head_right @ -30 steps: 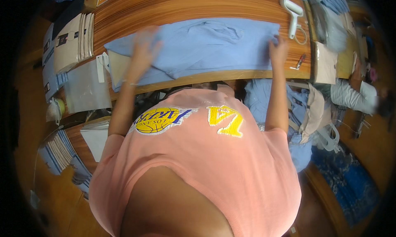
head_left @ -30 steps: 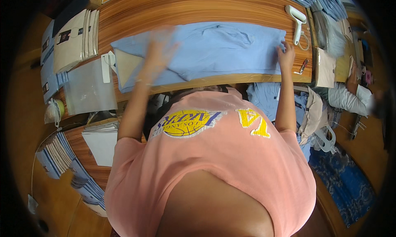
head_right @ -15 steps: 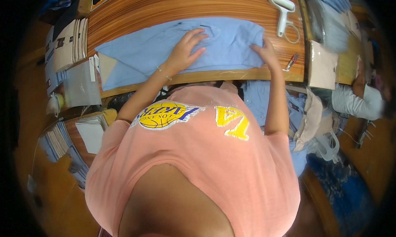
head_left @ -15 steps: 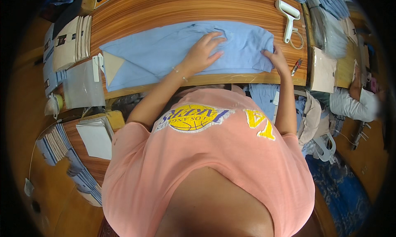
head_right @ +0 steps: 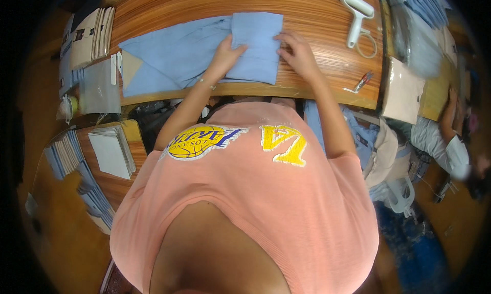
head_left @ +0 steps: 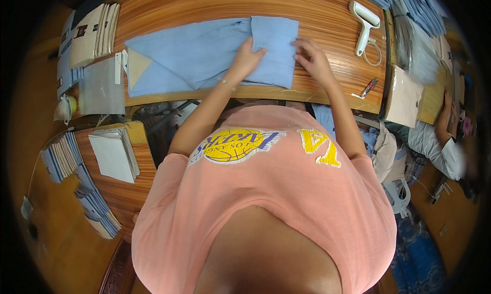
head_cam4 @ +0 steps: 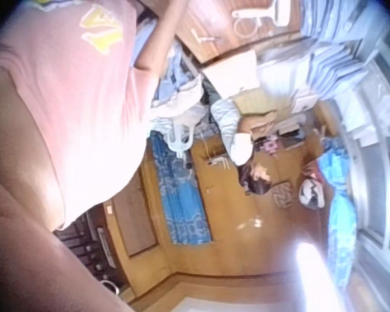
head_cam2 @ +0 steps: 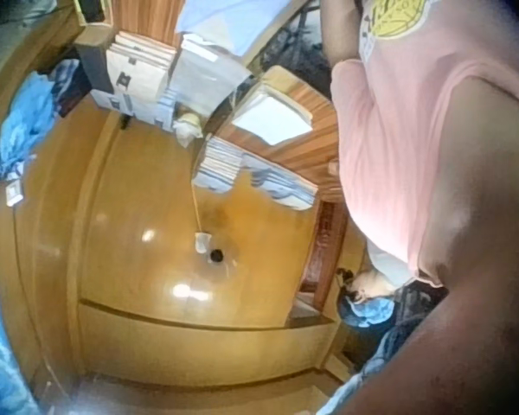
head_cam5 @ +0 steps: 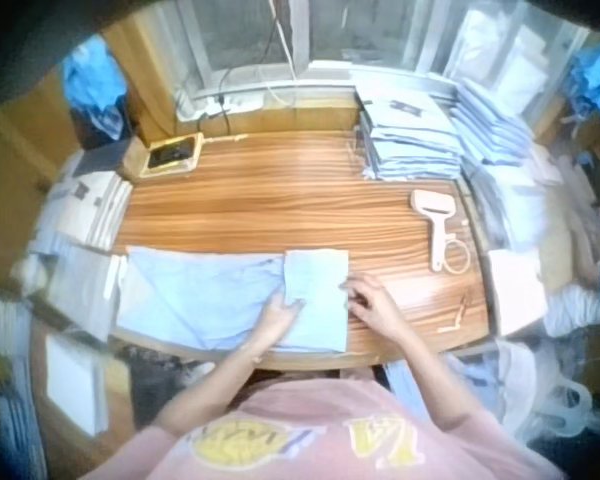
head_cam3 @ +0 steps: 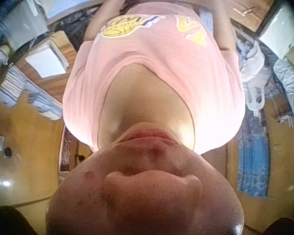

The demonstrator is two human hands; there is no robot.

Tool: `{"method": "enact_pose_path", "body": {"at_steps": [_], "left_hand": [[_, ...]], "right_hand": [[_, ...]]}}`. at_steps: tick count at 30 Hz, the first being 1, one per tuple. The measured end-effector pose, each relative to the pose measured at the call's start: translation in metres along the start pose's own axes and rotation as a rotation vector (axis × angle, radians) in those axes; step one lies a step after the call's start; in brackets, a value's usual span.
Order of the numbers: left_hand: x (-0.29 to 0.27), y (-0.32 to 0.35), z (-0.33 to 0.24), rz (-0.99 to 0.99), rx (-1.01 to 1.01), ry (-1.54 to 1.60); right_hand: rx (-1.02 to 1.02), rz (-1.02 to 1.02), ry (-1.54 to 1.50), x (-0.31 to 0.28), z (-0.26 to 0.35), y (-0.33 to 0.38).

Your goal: The person folds shirts by placing them on a cardboard template, folding the sleeves and bottom, and then placing the folded shirts into plastic bags.

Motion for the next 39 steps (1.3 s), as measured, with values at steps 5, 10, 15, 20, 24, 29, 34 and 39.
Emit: {"method": "enact_pose_path", "body": {"at_steps": [5, 10, 15, 20, 24, 29, 34, 39], "left_hand": [[0.002, 0.057, -0.062, -0.354, 0.350, -0.603], [0.084, 0.051, -0.032, -0.098, 0.213, -0.773], [0.085, 0.046, -0.008, -0.142, 0.127, -0.817], [0.078, 0.068, -0.007, -0.103, 0.041, -0.685], [0.044, 0.107, -0.015, 0.224, 0.029, 0.054], [-0.058, 0.159, 0.006, 0.116, -0.013, 0.951], [-0.210, 0.173, 0.069, -0.533, -0.124, 0.447], [-0.242, 0.180, 0.141, -0.700, -0.044, 0.411]], "right_hand": [[-0.007, 0.049, 0.299, 0.016, 0.006, -0.007], [-0.033, 0.065, 0.487, 0.001, 0.007, -0.016], [-0.436, 0.187, 0.718, 0.001, 0.013, -0.037], [-0.713, 0.568, 0.809, 0.033, 0.046, -0.074], [-0.481, 1.026, 0.704, 0.038, 0.091, -0.084], [-0.417, 1.034, 0.296, 0.050, 0.165, -0.143], [-0.220, 0.832, 0.267, 0.127, 0.157, -0.265], [-0.061, 0.613, -0.119, 0.166, 0.104, -0.292]]}}
Point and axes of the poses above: each hand's wrist, its own y-axis away from the middle knuckle, its own x-axis out of the palm, z = x × y, the point moved 10 cm from there along -y, towards the middle knuckle, and after that the axes turned 15 degrees about z, right-handed, at the moved point
